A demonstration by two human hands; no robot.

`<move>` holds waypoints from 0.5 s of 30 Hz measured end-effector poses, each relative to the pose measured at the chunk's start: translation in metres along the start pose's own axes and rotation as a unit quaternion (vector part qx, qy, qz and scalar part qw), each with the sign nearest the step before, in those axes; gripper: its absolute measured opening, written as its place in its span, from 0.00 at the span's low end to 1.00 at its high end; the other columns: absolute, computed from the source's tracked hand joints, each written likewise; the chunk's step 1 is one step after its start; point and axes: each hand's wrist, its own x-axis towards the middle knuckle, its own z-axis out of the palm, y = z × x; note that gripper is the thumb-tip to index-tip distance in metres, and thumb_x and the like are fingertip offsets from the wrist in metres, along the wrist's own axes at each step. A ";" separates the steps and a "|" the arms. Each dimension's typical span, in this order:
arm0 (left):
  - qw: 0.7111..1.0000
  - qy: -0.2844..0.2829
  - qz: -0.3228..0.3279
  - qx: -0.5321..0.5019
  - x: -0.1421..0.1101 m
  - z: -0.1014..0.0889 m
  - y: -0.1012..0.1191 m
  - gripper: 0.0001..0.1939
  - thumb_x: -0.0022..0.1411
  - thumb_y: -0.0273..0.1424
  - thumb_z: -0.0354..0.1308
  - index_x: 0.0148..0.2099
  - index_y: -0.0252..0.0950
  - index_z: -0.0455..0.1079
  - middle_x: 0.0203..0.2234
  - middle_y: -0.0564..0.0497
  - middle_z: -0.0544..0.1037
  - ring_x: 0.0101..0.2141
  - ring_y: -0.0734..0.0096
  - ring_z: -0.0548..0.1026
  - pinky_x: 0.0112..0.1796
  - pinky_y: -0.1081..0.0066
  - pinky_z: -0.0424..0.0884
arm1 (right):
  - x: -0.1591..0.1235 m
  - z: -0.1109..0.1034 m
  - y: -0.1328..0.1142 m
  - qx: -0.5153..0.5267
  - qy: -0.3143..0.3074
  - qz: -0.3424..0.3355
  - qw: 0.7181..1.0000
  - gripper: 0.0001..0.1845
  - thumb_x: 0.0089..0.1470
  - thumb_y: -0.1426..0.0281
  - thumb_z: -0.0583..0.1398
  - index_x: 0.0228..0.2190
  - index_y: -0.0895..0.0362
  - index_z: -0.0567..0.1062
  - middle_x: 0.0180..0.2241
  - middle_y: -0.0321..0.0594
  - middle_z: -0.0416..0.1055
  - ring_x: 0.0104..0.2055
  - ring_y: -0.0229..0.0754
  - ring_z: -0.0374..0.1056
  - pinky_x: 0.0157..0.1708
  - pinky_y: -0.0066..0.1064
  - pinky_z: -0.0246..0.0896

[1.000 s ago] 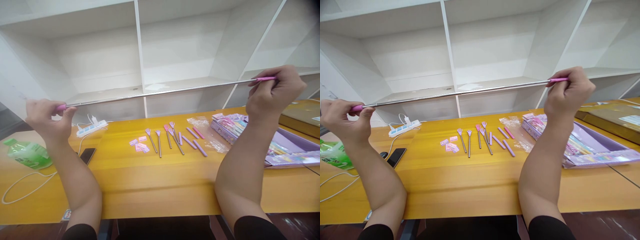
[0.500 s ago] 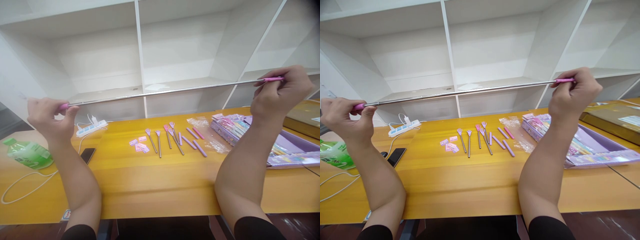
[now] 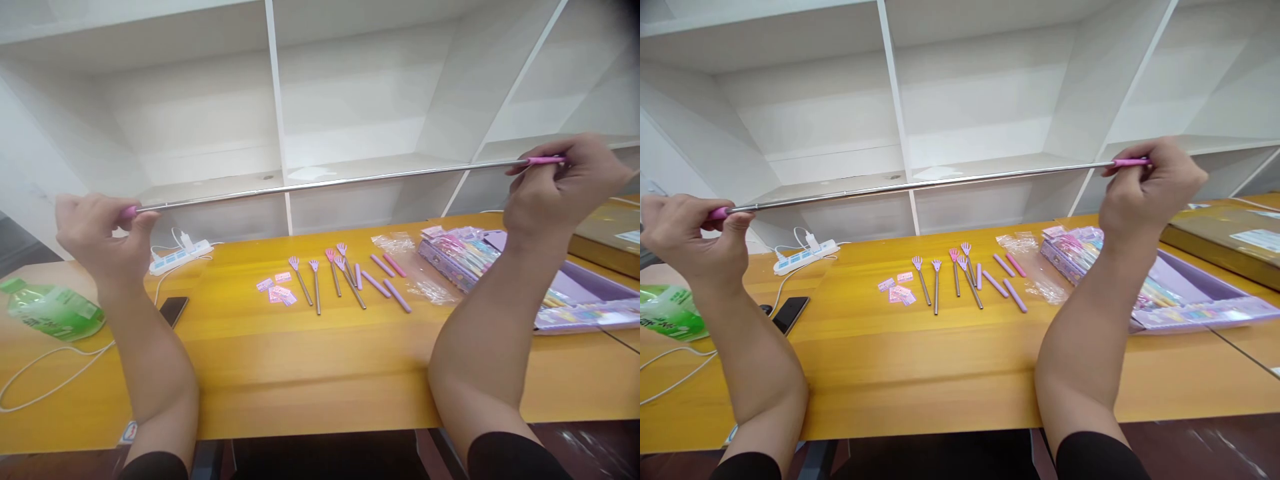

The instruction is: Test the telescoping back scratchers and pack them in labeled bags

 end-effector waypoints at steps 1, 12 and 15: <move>1.000 0.002 -0.001 0.000 0.000 0.000 0.000 0.38 0.59 0.73 0.58 0.25 0.42 0.70 0.17 0.50 0.64 0.31 0.62 0.59 0.38 0.59 0.60 | 0.000 0.000 -0.001 0.015 0.006 -0.008 1.000 0.20 0.46 0.90 0.51 0.28 0.55 0.72 0.23 0.36 0.69 0.29 0.40 0.77 0.32 0.31 0.68; 1.000 -0.005 0.009 0.001 -0.001 0.001 0.007 0.39 0.61 0.73 0.56 0.25 0.41 0.70 0.17 0.50 0.66 0.29 0.64 0.58 0.41 0.57 0.62 | -0.001 -0.001 0.006 0.038 0.034 -0.005 0.999 0.20 0.43 0.89 0.50 0.27 0.56 0.73 0.22 0.36 0.67 0.27 0.40 0.73 0.30 0.33 0.65; 1.000 -0.001 0.009 0.008 0.001 -0.001 0.005 0.40 0.60 0.74 0.55 0.25 0.41 0.70 0.16 0.50 0.65 0.30 0.63 0.58 0.37 0.60 0.58 | -0.001 -0.002 0.007 0.034 0.028 -0.002 0.999 0.19 0.45 0.88 0.50 0.28 0.55 0.72 0.23 0.36 0.67 0.28 0.41 0.73 0.30 0.33 0.65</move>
